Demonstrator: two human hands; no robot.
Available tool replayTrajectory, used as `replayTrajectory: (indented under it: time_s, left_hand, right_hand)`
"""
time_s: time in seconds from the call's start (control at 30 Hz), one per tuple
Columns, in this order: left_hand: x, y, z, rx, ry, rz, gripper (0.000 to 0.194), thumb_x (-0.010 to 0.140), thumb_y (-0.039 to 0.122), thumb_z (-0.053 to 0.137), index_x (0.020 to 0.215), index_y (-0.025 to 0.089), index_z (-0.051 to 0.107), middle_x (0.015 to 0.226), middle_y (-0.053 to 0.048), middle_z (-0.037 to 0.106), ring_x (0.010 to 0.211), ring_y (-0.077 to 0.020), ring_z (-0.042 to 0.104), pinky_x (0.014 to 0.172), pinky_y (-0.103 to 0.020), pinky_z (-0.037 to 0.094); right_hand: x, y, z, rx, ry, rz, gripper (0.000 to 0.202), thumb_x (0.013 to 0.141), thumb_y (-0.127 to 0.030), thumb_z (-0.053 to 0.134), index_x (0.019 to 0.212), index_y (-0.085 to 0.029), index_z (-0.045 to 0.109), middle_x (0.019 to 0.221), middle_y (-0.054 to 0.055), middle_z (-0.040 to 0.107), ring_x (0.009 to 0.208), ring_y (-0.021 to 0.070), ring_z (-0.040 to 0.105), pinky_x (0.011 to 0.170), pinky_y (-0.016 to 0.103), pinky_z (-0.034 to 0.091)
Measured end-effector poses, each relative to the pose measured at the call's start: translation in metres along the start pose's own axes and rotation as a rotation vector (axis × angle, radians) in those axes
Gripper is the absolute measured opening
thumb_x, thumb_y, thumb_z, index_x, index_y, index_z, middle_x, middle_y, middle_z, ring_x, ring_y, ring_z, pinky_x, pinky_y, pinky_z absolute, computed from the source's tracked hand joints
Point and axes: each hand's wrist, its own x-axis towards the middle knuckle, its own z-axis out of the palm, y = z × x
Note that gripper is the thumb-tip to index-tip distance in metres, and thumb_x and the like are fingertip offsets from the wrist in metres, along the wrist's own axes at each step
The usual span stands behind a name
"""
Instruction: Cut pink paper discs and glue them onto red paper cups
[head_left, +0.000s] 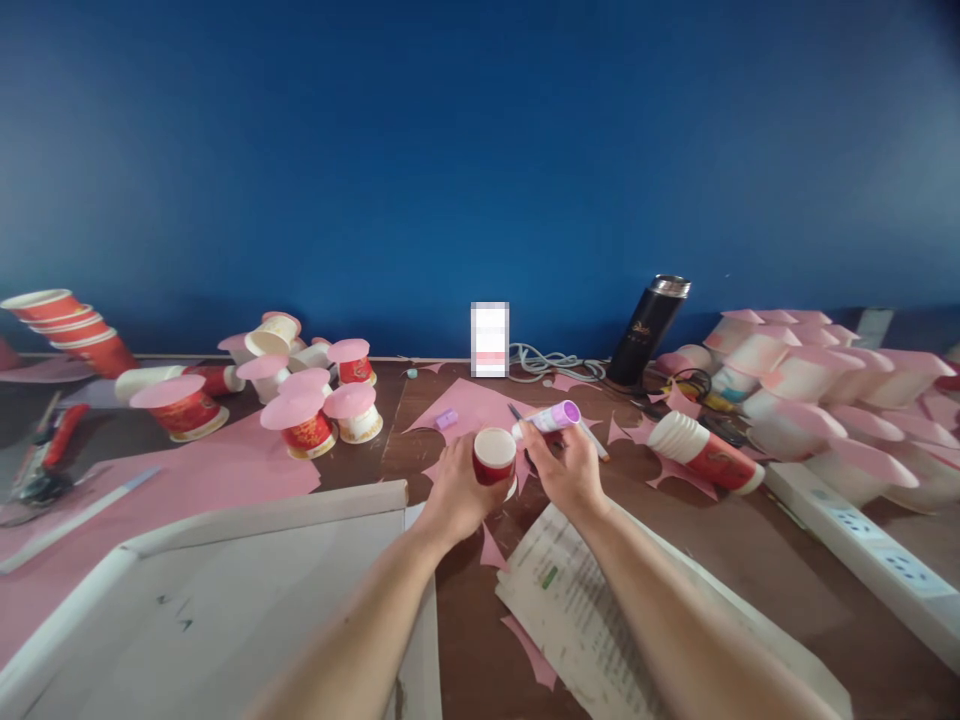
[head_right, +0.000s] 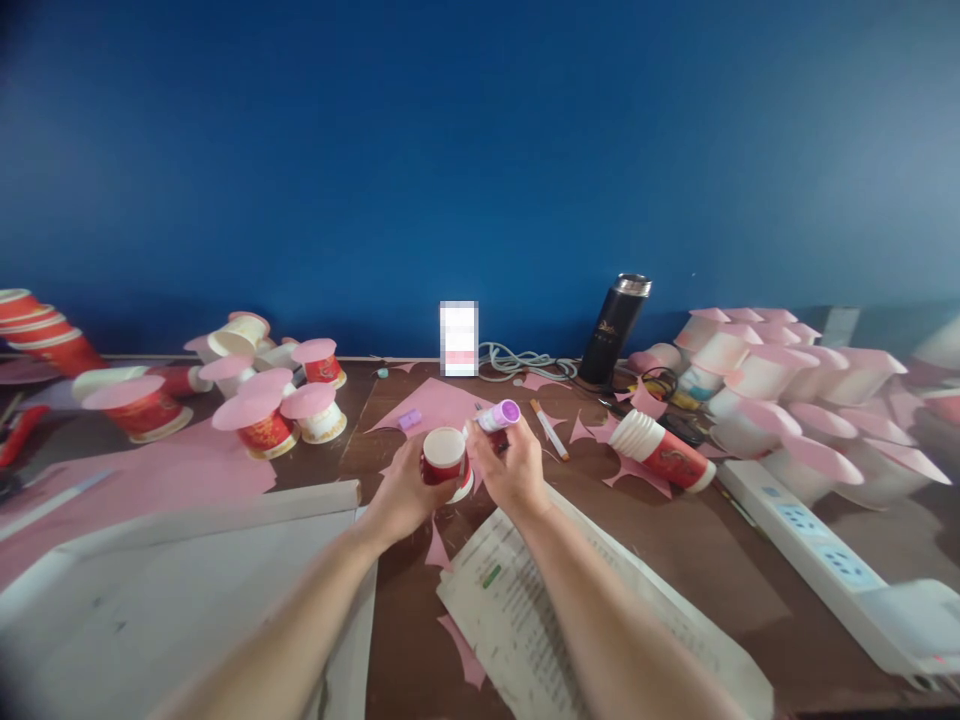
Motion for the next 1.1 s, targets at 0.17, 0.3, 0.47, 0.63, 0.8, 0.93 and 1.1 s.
replayTrajectory:
  time_s: [0.17,0.3,0.47,0.63,0.8,0.93,1.1]
  left_hand:
    - [-0.0006,-0.0010,-0.0012,-0.021,-0.004,0.009,0.054,0.066,0.026,0.068,0.117,0.018,0.052,0.115,-0.011,0.057,0.109,-0.0272,0.050,0.093,-0.042,0.040]
    - [-0.0005,-0.0016,-0.0016,-0.016,-0.016,0.011,0.053,0.068,0.028,0.067,0.117,0.019,0.052,0.115,-0.010,0.057,0.109,-0.0276,0.049,0.093,-0.042,0.039]
    - [-0.0009,-0.0019,-0.0016,-0.020,-0.015,0.038,0.051,0.069,0.029,0.066,0.116,0.019,0.052,0.113,-0.010,0.057,0.108,-0.0271,0.050,0.092,-0.042,0.040]
    - [-0.0011,0.0010,-0.0029,0.002,-0.012,0.031,0.049,0.068,0.030,0.067,0.114,0.019,0.053,0.111,-0.010,0.058,0.106,-0.0273,0.052,0.090,-0.042,0.041]
    - [-0.0010,0.0034,-0.0043,-0.005,-0.008,0.031,0.050,0.069,0.029,0.067,0.115,0.018,0.054,0.112,-0.011,0.058,0.106,-0.0277,0.052,0.091,-0.042,0.041]
    - [-0.0013,-0.0001,-0.0033,-0.009,-0.005,0.045,0.049,0.068,0.030,0.067,0.114,0.019,0.054,0.111,-0.011,0.058,0.104,-0.0273,0.052,0.089,-0.042,0.042]
    - [-0.0012,-0.0032,-0.0023,-0.001,0.008,0.068,0.047,0.067,0.027,0.067,0.112,0.020,0.055,0.110,-0.009,0.059,0.104,-0.0266,0.052,0.087,-0.041,0.042]
  right_hand:
    - [-0.0015,-0.0035,0.0001,-0.011,-0.041,-0.017,0.018,0.086,-0.036,0.057,0.085,-0.019,0.063,0.073,0.003,0.063,0.064,0.0155,0.057,0.062,0.028,0.047]
    - [0.0003,-0.0052,-0.0015,-0.058,-0.030,-0.153,0.018,0.084,-0.031,0.060,0.098,-0.020,0.064,0.086,0.005,0.065,0.075,0.0182,0.058,0.074,0.033,0.049]
    - [0.0016,-0.0049,-0.0031,-0.078,-0.074,-0.250,0.021,0.085,-0.026,0.058,0.106,-0.023,0.062,0.101,0.006,0.066,0.095,0.0217,0.059,0.087,0.036,0.047]
    - [0.0007,-0.0050,-0.0036,-0.081,-0.114,-0.262,0.022,0.085,-0.026,0.058,0.106,-0.024,0.062,0.101,0.006,0.067,0.093,0.0223,0.060,0.086,0.038,0.048]
    - [0.0010,-0.0057,-0.0035,-0.082,-0.110,-0.277,0.022,0.083,-0.023,0.058,0.104,-0.023,0.063,0.098,0.006,0.067,0.090,0.0221,0.059,0.084,0.038,0.048]
    - [0.0008,-0.0040,-0.0031,-0.090,-0.108,-0.288,0.023,0.081,-0.021,0.059,0.104,-0.024,0.063,0.099,0.006,0.066,0.089,0.0217,0.059,0.084,0.039,0.047]
    - [0.0002,-0.0028,-0.0066,-0.138,-0.140,-0.332,0.027,0.078,-0.019,0.060,0.105,-0.025,0.061,0.100,0.005,0.066,0.091,0.0228,0.059,0.083,0.040,0.046]
